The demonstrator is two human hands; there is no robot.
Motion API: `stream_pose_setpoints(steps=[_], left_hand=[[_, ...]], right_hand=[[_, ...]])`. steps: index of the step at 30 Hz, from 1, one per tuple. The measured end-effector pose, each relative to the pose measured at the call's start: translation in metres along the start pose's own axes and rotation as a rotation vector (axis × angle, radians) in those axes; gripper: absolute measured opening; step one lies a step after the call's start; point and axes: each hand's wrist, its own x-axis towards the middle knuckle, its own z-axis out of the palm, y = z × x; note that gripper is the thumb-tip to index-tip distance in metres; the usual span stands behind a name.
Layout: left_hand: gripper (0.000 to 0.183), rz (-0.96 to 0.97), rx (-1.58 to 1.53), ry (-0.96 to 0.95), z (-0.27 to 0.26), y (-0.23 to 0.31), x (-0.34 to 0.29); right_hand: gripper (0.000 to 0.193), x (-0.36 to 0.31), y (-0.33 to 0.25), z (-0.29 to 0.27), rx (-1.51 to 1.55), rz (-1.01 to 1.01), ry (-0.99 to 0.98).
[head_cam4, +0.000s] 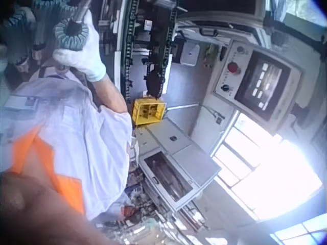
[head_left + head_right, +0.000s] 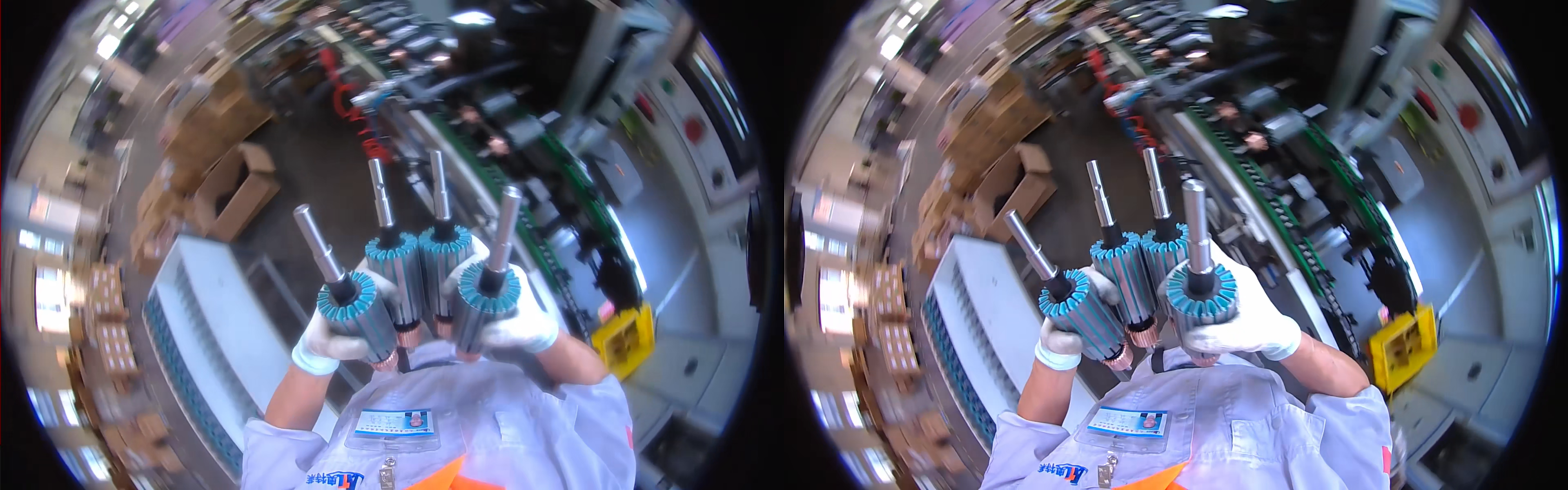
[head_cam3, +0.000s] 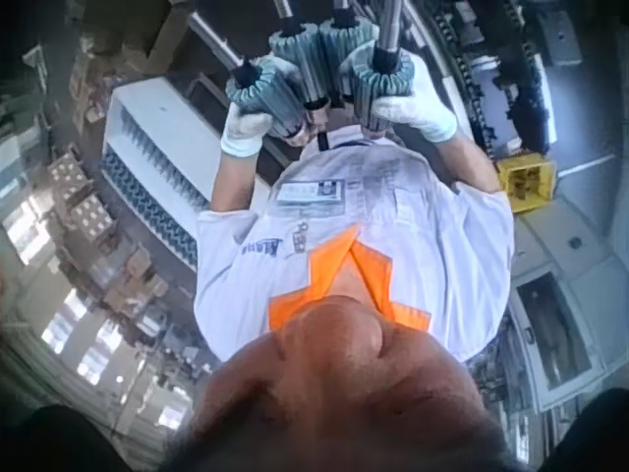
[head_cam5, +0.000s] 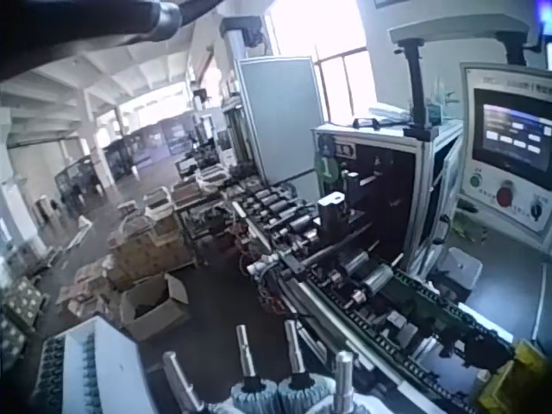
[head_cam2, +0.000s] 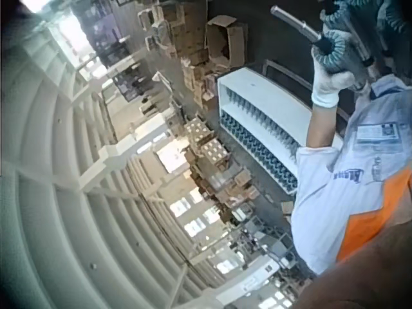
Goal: The person places black plastic components and copper rings onto a vertical press, operates the press by pulling a lever, and then removes the assembled rotor cores. The person places the finished components into white storage racks and repeats the process with additional parts from nearby boxes.
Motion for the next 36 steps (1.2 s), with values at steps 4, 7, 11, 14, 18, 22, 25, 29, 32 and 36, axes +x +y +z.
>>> stream_pose_setpoints(steps=[4, 7, 11, 14, 18, 22, 25, 29, 32, 36], left_hand=[[0.068, 0.271, -0.118, 0.107, -0.039, -0.005, -0.075], [0.066, 0.372, -0.155, 0.189, -0.066, -0.001, -0.135], [0.063, 0.405, -0.2, 0.343, -0.117, 0.003, -0.206], [0.066, 0.319, -0.19, 0.566, -0.157, 0.025, -0.263], [0.067, 0.334, -0.283, 0.755, -0.217, 0.038, -0.326], [0.077, 0.283, -0.249, 1.136, -0.263, 0.036, -0.371], [0.079, 0.31, -0.395, 1.266, -0.289, 0.043, -0.399], [0.073, 0.569, -0.599, 1.459, -0.31, 0.01, -0.438], [0.064, 0.632, -0.539, 1.634, -0.317, -0.008, -0.466], [0.049, 0.725, -0.451, 1.807, -0.313, -0.036, -0.492]], right_hand=[[0.072, 0.051, 0.04, 0.04, -0.024, 0.0, -0.272], [0.07, 0.09, 0.066, 0.082, -0.013, 0.106, -0.424], [0.071, 0.16, 0.133, 0.131, -0.159, 0.04, -0.621], [0.07, 0.208, 0.143, 0.209, -0.153, 0.237, -0.636], [0.07, 0.283, 0.188, 0.297, -0.18, 0.368, -0.716], [0.072, 0.349, 0.254, 0.365, -0.142, 0.536, -0.815], [0.075, 0.39, 0.295, 0.416, -0.108, 0.715, -0.887], [0.068, 0.434, 0.371, 0.491, -0.085, 0.799, -1.13], [0.046, 0.449, 0.444, 0.536, -0.121, 0.94, -1.386], [0.036, 0.423, 0.51, 0.583, -0.193, 1.149, -1.458]])
